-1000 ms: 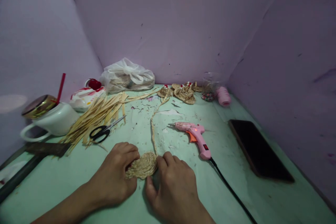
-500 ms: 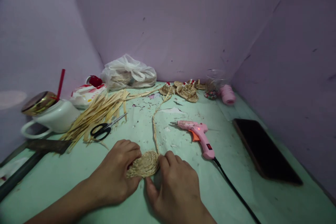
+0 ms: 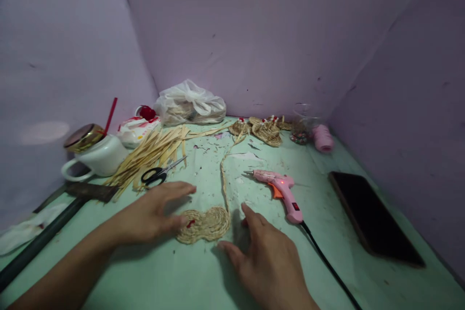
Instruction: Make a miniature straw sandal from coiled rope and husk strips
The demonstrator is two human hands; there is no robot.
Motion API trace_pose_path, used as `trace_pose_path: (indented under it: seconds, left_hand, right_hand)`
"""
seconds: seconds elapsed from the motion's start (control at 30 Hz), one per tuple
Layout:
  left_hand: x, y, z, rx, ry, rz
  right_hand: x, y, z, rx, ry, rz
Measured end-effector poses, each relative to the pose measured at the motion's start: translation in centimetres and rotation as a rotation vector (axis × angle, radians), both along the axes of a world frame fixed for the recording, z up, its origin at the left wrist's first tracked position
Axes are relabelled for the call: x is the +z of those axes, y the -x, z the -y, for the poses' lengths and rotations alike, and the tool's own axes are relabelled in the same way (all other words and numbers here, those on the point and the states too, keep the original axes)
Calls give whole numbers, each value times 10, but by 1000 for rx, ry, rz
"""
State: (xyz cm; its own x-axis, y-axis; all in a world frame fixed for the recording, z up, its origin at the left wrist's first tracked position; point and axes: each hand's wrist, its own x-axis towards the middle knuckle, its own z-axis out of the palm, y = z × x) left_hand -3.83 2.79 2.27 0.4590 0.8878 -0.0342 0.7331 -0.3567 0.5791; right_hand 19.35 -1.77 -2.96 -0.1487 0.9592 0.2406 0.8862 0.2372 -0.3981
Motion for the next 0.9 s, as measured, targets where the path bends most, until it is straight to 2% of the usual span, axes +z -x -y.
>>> trace_pose_path:
  seconds: [0.07, 0.13, 0.23, 0.3, 0.4, 0.5, 0.53, 0.6, 0.67, 0.73, 0.8, 0.9]
  left_hand:
    - [7, 13, -5, 111, -15, 51]
    - [11, 19, -7, 152, -15, 63]
    - [11, 13, -1, 77, -11, 13]
    - [7, 1, 7, 11, -38, -49]
    - [-2, -14, 17, -41, -76, -130]
    - [-12, -21, 20, -10, -96, -148]
    - [-15, -22, 21, 11, -93, -141]
    - [-21, -22, 21, 47, -74, -125]
    - [-26, -24, 23, 89, -57, -115]
    - [-29, -26, 25, 145, -30, -104]
    - [-31, -29, 25, 215, 40, -63]
    - [-30, -35, 23, 261, 258, 146]
  right_hand:
    - [2, -3, 0, 96, -174, -48]
    - [5, 0, -1, 232, -302, -87]
    - [10, 14, -4, 420, -359, -107]
    - [11, 26, -7, 482, -359, -111]
    - [10, 41, -9, 508, -324, -114]
    - [8, 45, -8, 516, -312, -118]
    - [7, 43, -7, 498, -326, -135]
    - [3, 34, -5, 374, -342, -220]
    - [-3, 21, -4, 112, -244, -358]
    - [-9, 10, -6, -115, 29, -480]
    - [-12, 3, -9, -180, 296, -613]
    - [-5, 3, -11, -104, 514, -879]
